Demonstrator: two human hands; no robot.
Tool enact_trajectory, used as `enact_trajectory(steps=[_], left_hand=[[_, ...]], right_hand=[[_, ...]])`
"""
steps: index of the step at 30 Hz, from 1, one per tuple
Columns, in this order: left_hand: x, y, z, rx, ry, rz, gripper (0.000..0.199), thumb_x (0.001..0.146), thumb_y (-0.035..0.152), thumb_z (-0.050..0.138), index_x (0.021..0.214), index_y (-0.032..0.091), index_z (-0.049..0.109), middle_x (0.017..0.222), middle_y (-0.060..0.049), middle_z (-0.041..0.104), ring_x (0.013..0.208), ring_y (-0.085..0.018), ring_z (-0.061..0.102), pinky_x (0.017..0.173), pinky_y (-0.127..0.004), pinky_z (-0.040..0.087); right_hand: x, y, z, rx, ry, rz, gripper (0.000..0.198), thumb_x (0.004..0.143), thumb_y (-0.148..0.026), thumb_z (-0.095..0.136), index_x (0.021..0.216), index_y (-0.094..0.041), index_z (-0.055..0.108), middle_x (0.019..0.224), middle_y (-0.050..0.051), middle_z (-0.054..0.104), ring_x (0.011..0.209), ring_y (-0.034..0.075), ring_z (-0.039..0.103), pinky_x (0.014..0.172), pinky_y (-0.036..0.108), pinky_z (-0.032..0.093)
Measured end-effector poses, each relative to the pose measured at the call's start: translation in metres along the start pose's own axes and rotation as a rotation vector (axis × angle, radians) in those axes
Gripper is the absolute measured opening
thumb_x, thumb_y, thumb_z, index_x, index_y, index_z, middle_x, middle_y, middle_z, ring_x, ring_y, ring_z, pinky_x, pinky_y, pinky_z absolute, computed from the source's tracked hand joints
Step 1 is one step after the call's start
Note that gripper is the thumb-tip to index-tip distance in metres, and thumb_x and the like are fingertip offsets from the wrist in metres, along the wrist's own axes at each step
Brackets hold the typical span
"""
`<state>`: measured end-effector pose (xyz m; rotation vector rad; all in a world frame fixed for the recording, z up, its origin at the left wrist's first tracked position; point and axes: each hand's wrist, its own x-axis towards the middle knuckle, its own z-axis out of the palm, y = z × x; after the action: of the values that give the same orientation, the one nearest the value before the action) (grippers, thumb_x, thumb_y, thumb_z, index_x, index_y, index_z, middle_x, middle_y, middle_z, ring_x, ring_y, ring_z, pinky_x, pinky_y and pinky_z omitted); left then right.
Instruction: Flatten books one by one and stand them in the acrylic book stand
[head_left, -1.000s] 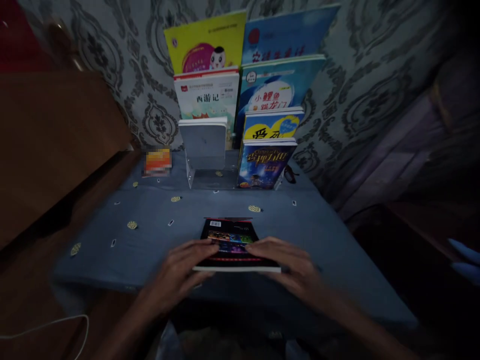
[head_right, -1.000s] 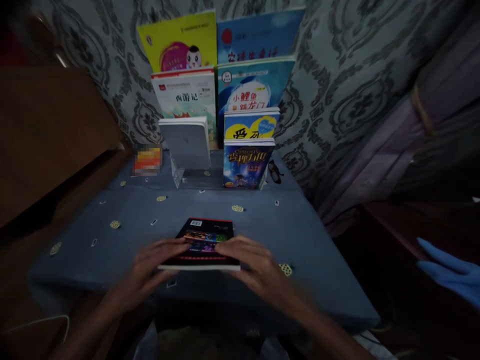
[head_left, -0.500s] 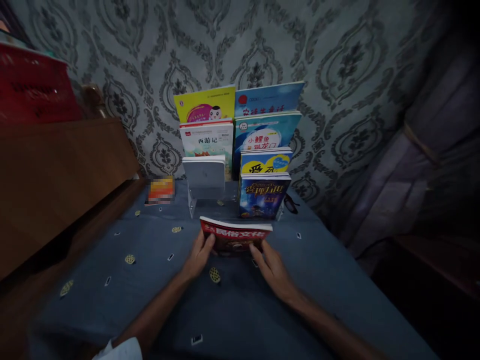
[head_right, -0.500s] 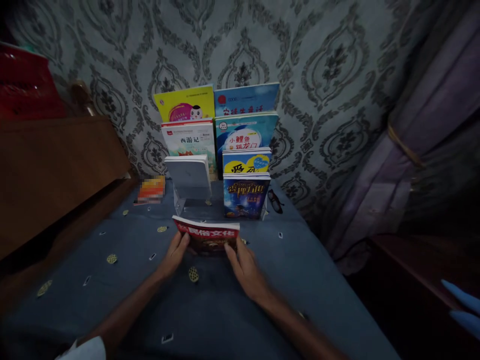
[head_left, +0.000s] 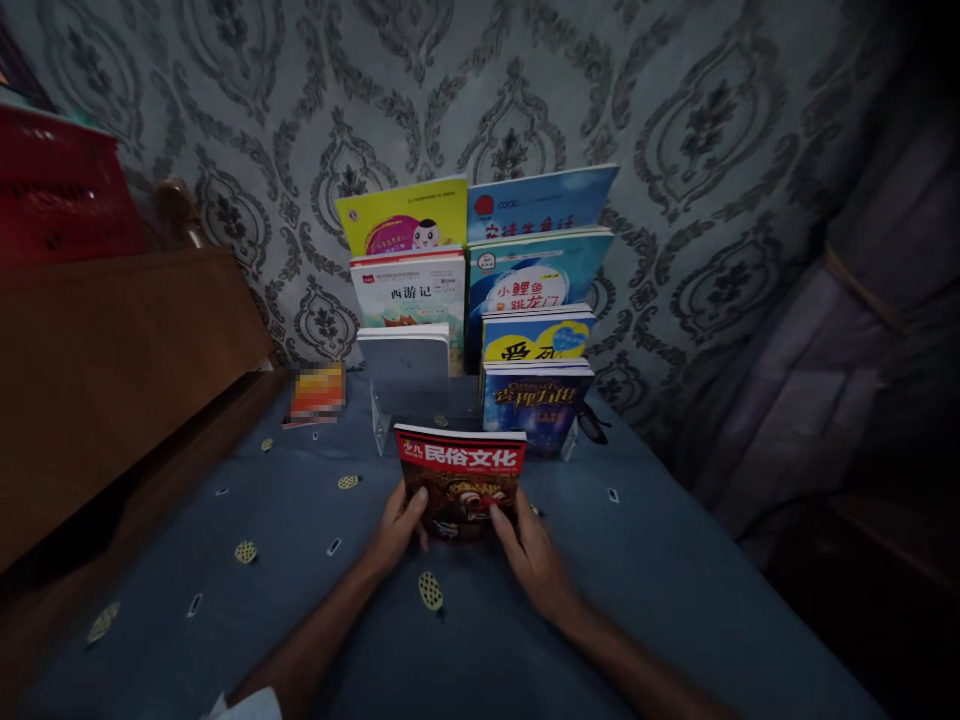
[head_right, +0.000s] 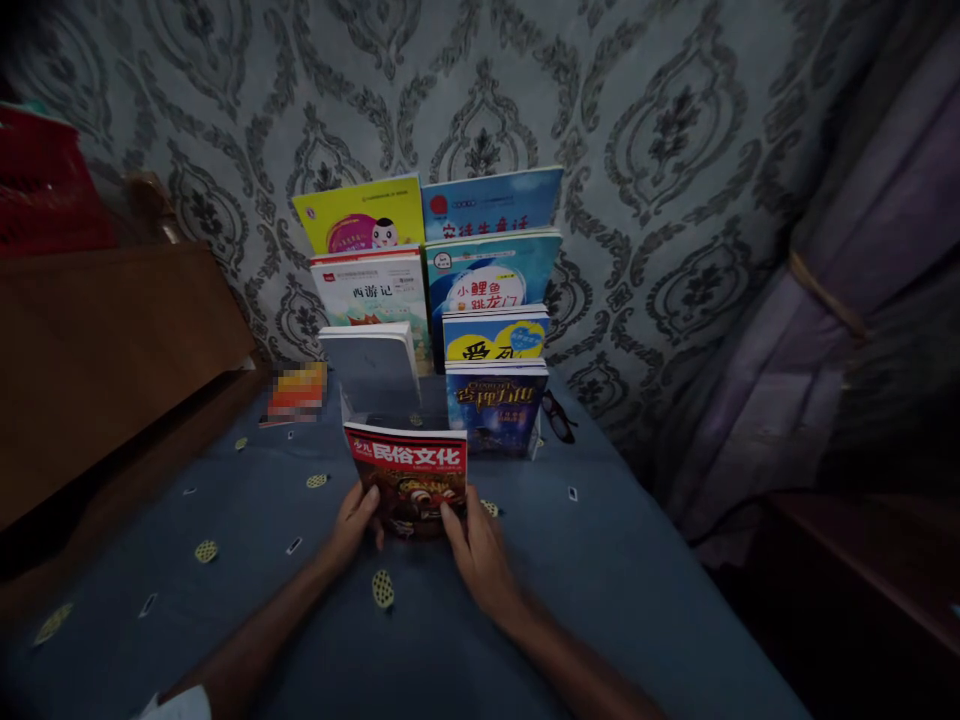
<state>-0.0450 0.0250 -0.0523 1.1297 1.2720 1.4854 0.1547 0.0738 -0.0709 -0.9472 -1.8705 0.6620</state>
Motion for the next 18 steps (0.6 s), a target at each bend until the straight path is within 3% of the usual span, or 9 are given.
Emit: enact_trajectory(steps=[5, 12, 18], left_hand=[[-0.002, -0.006, -0.009, -0.024, 0.031, 0.024, 0.068, 0.071, 0.074, 0.07, 0.104, 0.015, 0.059, 0.08, -0.001, 0.066, 0.04, -0.006, 0.05, 0.035, -0.019, 0.044], [-0.006, -0.012, -0.017, -0.033, 0.082, 0.032, 0.065, 0.068, 0.075, 0.072, 0.09, 0.016, 0.06, 0.06, 0.005, 0.055, 0.036, -0.007, 0.046, 0.034, -0.019, 0.039], [-0.009, -0.009, -0.016, -0.044, 0.138, 0.006, 0.073, 0.062, 0.079, 0.073, 0.096, 0.016, 0.06, 0.066, 0.003, 0.058, 0.038, -0.005, 0.044, 0.032, -0.017, 0.036]], right_hand=[[-0.009, 0.007, 0.007, -0.029, 0.003, -0.015, 0.047, 0.101, -0.05, 0.04, 0.137, -0.021, 0.052, 0.126, 0.013, 0.069, 0.119, 0.028, 0.065, 0.098, 0.046, 0.057], [-0.011, -0.003, 0.004, -0.044, -0.077, -0.134, 0.036, 0.102, -0.04, 0.041, 0.132, -0.025, 0.055, 0.122, 0.01, 0.071, 0.112, 0.027, 0.068, 0.093, 0.041, 0.06], [-0.008, -0.012, -0.003, -0.042, -0.144, -0.202, 0.039, 0.102, -0.034, 0.04, 0.139, -0.023, 0.049, 0.121, 0.01, 0.071, 0.11, 0.025, 0.069, 0.095, 0.038, 0.06]])
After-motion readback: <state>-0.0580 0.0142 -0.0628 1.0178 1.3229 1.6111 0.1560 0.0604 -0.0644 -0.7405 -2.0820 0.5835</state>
